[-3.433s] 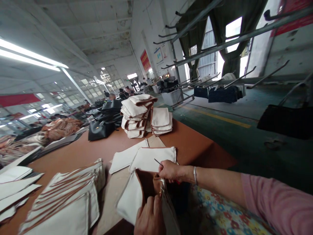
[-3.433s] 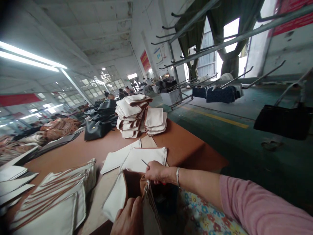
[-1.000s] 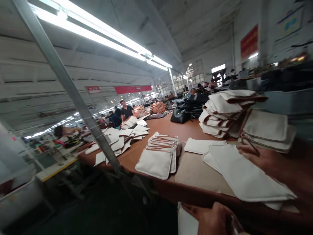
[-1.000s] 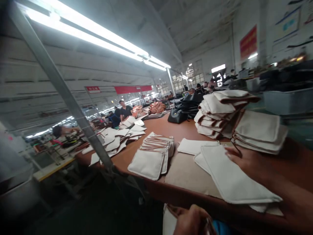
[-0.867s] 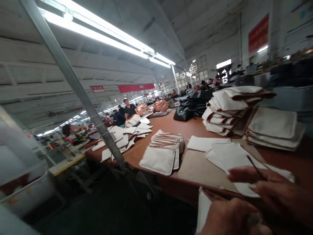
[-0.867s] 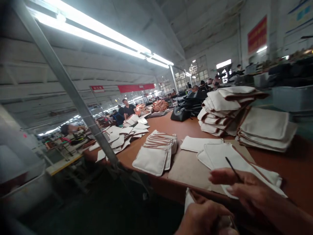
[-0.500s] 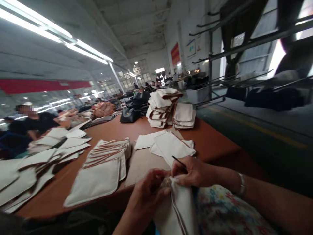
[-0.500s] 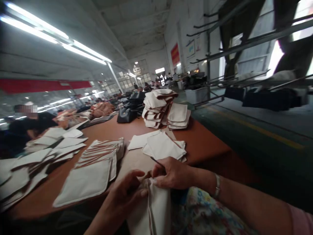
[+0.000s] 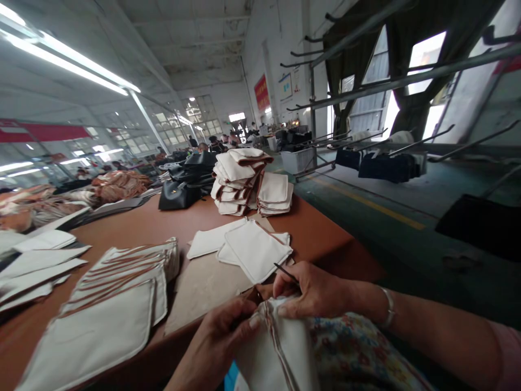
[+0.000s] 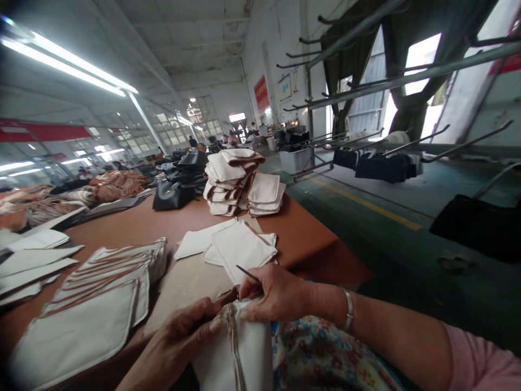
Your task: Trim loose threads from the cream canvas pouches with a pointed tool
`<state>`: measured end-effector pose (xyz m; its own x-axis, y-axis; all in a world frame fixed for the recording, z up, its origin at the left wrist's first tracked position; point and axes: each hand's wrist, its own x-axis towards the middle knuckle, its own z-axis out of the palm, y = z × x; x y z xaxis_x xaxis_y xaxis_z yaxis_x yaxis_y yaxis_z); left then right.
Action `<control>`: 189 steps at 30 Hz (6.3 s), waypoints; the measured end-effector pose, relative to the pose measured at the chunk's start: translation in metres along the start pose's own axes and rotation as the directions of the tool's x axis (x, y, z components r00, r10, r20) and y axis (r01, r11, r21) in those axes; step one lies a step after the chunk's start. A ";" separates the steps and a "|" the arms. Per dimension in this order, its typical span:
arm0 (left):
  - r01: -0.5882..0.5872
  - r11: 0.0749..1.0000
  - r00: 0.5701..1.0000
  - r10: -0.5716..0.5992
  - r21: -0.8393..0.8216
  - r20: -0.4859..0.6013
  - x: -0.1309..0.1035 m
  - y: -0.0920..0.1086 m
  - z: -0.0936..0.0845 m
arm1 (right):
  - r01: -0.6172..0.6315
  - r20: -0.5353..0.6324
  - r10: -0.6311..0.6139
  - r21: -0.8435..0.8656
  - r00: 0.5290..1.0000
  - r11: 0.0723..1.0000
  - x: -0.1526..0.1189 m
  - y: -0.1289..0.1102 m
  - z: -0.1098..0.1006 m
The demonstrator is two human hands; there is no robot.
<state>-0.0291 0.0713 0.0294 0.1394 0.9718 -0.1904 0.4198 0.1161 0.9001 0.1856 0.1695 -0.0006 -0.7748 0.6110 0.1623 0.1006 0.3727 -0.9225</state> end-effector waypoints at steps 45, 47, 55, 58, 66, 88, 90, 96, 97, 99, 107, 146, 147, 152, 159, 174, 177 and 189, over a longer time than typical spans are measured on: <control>0.121 0.973 0.984 -0.092 -0.198 0.153 0.017 -0.011 0.016 | -0.381 0.189 0.333 0.531 0.924 0.756 -0.008 0.009 0.008; 0.103 0.982 0.987 -0.081 -0.158 0.139 0.017 -0.008 0.019 | -0.390 0.190 0.345 0.562 0.919 0.730 -0.008 0.008 0.007; -0.353 0.881 0.884 0.424 0.314 -0.196 0.016 -0.011 0.036 | -0.419 0.194 0.384 0.600 0.903 0.682 -0.010 0.015 0.007; -0.490 0.687 0.763 0.636 0.537 -0.117 0.014 -0.025 0.035 | -0.434 0.200 0.401 0.616 0.894 0.658 -0.010 0.012 0.004; -0.423 0.476 0.717 0.696 0.771 -0.036 0.012 -0.028 0.033 | -0.418 0.212 0.375 0.638 0.903 0.646 -0.010 0.020 0.008; -0.425 -0.190 0.552 0.720 0.885 0.420 0.012 -0.017 0.023 | -0.407 0.238 0.334 0.628 0.912 0.664 -0.014 0.025 0.009; -0.409 -0.092 0.572 0.750 0.908 0.333 0.019 -0.024 0.026 | -0.403 0.248 0.319 0.616 0.915 0.677 -0.014 0.026 0.011; -0.388 0.535 0.782 0.622 0.750 -0.039 0.017 -0.022 0.029 | -0.338 0.237 0.244 0.578 0.940 0.743 -0.015 0.015 0.011; -0.411 0.614 0.794 0.605 0.674 -0.068 0.015 -0.018 0.029 | -0.341 0.237 0.247 0.595 0.940 0.728 -0.015 0.014 0.011; -0.429 0.748 0.818 0.559 0.506 -0.134 0.011 -0.008 0.028 | -0.353 0.232 0.267 0.608 0.935 0.711 -0.014 0.013 0.010; 0.020 1.000 1.000 -0.020 0.022 0.017 0.015 0.014 0.015 | -0.351 0.165 0.313 0.544 0.935 0.762 -0.012 0.004 0.003; 0.178 0.855 0.983 -0.128 -0.487 0.134 0.016 0.004 0.020 | -0.307 0.192 0.252 0.355 0.948 0.883 -0.008 -0.004 -0.002; 0.189 0.856 0.981 -0.140 -0.480 0.138 0.016 0.004 0.021 | -0.317 0.197 0.261 0.359 0.945 0.878 -0.009 -0.005 -0.001; 0.208 0.900 0.976 -0.168 -0.382 0.135 0.020 -0.005 0.019 | -0.209 0.080 0.196 0.221 0.977 0.953 -0.007 -0.009 0.006; 0.170 0.958 0.985 -0.173 -0.229 0.004 0.023 0.005 0.021 | -0.170 -0.017 0.175 0.165 0.984 0.972 -0.004 -0.016 0.007; -0.002 1.000 0.976 0.002 -0.003 -0.218 0.015 0.019 0.034 | -0.155 -0.177 0.201 0.248 0.963 0.956 -0.003 -0.007 0.020; -0.007 1.000 0.978 0.009 0.010 -0.207 0.019 0.016 0.034 | -0.106 -0.249 0.172 0.260 0.953 0.960 -0.003 -0.001 0.024; 0.200 0.875 0.980 -0.186 -0.440 0.075 0.009 0.006 0.027 | 0.422 -0.311 -0.415 -0.049 0.855 0.905 -0.016 0.004 0.022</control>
<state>-0.0012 0.0752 0.0225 0.1262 0.9149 -0.3834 0.0005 0.3865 0.9223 0.1847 0.1461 -0.0149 -0.5098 0.5851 0.6307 -0.2051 0.6292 -0.7496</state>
